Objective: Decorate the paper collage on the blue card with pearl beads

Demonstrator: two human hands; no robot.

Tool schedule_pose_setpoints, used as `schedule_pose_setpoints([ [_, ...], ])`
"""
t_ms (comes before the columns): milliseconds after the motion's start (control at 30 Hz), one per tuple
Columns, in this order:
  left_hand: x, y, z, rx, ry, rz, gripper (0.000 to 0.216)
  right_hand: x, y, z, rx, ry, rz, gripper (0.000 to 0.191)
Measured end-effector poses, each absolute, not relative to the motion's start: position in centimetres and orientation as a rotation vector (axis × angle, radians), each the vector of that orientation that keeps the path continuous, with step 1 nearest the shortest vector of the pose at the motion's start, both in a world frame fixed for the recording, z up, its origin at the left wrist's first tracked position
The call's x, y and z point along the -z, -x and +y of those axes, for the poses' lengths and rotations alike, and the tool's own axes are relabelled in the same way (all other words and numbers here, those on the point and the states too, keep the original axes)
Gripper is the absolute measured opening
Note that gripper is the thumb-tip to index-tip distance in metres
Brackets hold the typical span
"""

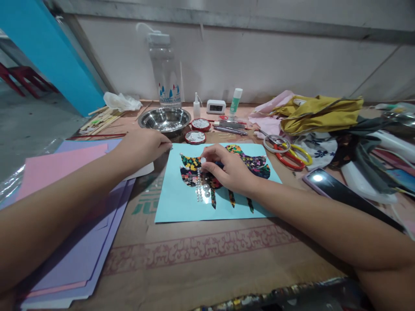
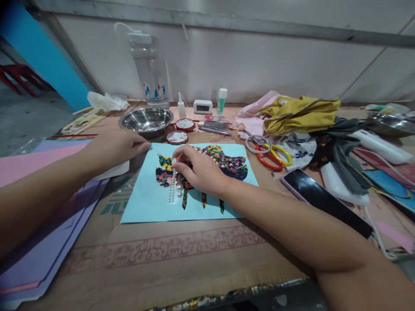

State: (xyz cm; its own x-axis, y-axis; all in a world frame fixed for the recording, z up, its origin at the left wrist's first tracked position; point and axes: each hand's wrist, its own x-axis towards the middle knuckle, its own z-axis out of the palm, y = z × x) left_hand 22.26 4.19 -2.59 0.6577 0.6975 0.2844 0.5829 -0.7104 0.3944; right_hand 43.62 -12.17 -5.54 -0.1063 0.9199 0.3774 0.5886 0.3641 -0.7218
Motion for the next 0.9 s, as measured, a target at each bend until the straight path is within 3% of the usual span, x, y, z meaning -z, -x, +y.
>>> schedule_pose_setpoints([
  [100, 1.9, -22.7, 3.8, -0.231, -2.948, 1.204, 0.043, 5.5, -43.6, -12.2, -0.49, 1.307, -1.807, 0.011],
  [233, 1.4, -23.1, 3.0, -0.084, -3.043, 1.257, 0.054, 5.5, -43.7, -12.2, -0.506, 1.296, -1.806, 0.012],
  [367, 2.0, -23.0, 2.8, -0.172, -3.091, 1.274, 0.037, 5.5, -43.7, -12.2, -0.509, 1.306, -1.81, 0.012],
  [533, 2.0, -22.9, 2.8, -0.218, -3.046, 1.169, 0.03, 5.6, -43.7, -12.2, -0.5, 1.315, -1.818, 0.013],
  [800, 0.5, -24.0, -0.2, -0.201, -3.214, 1.167, 0.056, 5.6, -43.7, -12.1, -0.522, 1.29, -1.817, 0.013],
  [900, 0.6, -23.9, -0.1, -0.074, -3.179, 1.23, 0.051, 5.6, -43.7, -12.1, -0.509, 1.279, -1.817, 0.013],
])
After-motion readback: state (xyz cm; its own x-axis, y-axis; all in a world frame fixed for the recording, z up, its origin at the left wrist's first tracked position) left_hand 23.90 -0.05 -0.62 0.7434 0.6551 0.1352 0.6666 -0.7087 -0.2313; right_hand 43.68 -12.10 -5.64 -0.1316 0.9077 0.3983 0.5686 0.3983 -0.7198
